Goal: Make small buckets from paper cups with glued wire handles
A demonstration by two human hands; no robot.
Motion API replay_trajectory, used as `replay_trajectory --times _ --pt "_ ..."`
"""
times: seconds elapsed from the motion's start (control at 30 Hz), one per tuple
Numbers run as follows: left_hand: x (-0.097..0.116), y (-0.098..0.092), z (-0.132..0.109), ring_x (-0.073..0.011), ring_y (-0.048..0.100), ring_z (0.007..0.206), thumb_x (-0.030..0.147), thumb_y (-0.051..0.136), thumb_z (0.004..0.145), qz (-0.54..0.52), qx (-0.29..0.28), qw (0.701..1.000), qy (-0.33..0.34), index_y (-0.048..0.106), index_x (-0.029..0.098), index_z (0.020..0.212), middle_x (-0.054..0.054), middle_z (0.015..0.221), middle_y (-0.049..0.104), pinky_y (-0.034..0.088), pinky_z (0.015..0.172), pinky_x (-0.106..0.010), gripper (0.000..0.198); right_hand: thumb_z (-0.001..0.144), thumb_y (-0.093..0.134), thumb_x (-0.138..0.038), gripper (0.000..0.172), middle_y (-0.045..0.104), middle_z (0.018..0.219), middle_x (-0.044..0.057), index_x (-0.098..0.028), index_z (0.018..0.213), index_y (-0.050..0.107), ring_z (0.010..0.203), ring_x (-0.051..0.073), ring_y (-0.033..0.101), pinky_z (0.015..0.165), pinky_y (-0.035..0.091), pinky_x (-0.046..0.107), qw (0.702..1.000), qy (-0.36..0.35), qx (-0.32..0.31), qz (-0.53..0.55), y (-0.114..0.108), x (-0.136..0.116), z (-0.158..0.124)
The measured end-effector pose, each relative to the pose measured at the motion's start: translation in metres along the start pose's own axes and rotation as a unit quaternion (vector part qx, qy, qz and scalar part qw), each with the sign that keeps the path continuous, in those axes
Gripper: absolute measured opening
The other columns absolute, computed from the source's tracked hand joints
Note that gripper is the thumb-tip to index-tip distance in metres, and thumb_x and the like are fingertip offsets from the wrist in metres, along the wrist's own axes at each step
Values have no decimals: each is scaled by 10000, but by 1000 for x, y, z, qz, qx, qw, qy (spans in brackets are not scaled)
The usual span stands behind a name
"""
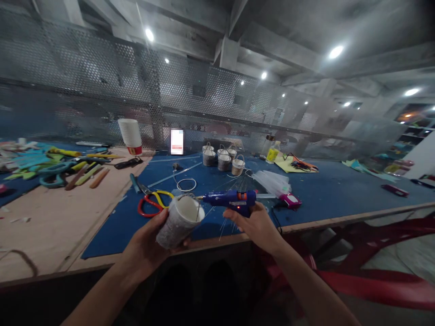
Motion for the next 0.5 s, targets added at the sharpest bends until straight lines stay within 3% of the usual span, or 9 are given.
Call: replay_trajectory --times 0.2,0.5 --pt "-5 2 0 -245 686 640 483 632 879 -13 -16 999 -24 687 222 1193 -126 913 737 491 486 -276 412 833 739 -501 296 673 807 12 -205 843 718 760 189 617 735 500 287 997 -65 30 -38 1 -7 -1" --pt "-8 17 -2 -227 695 622 474 667 860 -24 -37 998 -43 716 227 1132 -139 943 757 481 473 -241 371 823 750 -504 329 620 779 -12 -207 800 610 732 171 594 682 475 260 996 -57 35 -57 2 -4 -2"
Point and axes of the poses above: each hand's wrist, its own z-axis towards the middle knuckle, its own y-axis out of the palm, x = y × z, the point moved 7 cm from there along z, towards the middle knuckle
